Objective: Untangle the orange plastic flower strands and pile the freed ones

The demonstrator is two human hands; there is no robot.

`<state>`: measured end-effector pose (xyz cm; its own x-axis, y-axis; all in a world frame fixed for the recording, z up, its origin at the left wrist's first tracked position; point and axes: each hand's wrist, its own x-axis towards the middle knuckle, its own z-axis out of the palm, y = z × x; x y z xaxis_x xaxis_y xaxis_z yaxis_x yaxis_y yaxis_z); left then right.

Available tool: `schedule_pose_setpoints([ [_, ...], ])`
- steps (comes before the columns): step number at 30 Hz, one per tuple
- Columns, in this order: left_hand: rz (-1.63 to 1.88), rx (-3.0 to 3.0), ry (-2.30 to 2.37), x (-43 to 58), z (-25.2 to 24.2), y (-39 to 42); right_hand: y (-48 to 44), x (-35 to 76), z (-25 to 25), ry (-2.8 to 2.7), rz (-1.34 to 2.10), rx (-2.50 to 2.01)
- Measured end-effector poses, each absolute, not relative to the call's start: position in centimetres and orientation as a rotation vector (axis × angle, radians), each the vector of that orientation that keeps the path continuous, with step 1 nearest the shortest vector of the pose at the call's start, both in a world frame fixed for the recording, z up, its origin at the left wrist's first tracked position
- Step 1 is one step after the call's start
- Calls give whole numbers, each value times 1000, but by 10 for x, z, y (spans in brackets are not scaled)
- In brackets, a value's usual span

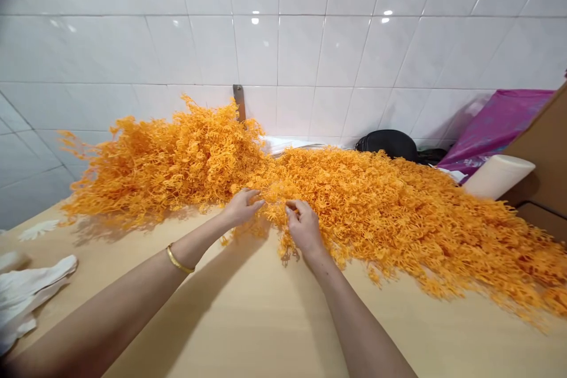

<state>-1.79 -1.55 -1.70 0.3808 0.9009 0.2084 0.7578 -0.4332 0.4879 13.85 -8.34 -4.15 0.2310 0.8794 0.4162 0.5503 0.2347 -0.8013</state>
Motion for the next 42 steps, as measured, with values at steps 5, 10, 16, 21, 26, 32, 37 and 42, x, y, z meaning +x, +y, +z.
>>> schedule_pose_setpoints([
  [5, 673, 2637, 1551, -21, -17, -56, -91, 146, -40, -1423, 203, -1384],
  [10, 418, 2664, 1490, -36, -29, -67, -94, 141, -40, -1709, 123, -1309],
  [16, 659, 1936, 1349, -24, -23, -55, -99, 140, -31, -1543, 8, -1232],
  [21, 932, 1120, 974, -2, -8, -53, -109, 136, -19, -1620, 30, -1150],
  [26, 834, 747, 718, -2, -19, -53, -106, 132, -27, -1789, 111, -1228],
  [32, 795, 579, 658, -10, -35, -49, -102, 129, -31, -1703, 244, -1298],
  [37, 834, 517, 574, -4, -41, -51, -102, 122, -36, -1663, 444, -1389],
  [42, 852, 486, 525, 1, -47, -52, -99, 118, -43, -1497, 605, -1324],
])
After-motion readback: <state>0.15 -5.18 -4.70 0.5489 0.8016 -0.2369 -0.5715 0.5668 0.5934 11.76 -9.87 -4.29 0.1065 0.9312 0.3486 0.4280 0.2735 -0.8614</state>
